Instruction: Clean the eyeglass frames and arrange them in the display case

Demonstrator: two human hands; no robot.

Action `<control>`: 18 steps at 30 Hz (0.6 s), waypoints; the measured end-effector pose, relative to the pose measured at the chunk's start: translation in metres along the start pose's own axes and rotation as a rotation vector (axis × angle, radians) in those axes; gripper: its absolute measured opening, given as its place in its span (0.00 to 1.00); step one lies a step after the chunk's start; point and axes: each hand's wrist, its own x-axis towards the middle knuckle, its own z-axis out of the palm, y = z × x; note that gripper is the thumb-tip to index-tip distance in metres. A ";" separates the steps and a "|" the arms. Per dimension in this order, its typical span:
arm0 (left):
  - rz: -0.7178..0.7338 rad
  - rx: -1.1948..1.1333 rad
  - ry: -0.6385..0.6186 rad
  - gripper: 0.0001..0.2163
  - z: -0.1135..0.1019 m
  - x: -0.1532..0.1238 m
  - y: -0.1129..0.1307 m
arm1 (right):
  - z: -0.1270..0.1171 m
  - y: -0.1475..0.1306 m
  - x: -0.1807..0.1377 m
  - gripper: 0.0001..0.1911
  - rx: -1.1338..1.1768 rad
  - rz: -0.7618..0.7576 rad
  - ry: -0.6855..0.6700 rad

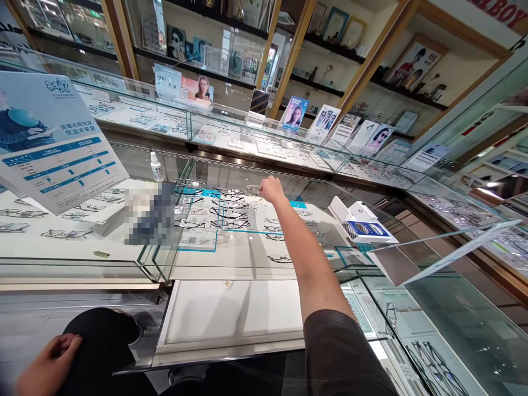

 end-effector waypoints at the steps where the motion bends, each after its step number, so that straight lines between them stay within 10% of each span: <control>1: 0.004 0.005 -0.006 0.10 -0.001 -0.002 0.004 | -0.001 -0.002 -0.002 0.12 -0.001 0.013 -0.001; 18: 0.071 -0.027 -0.032 0.11 -0.005 -0.013 0.009 | -0.087 -0.061 -0.168 0.05 0.357 0.045 -0.096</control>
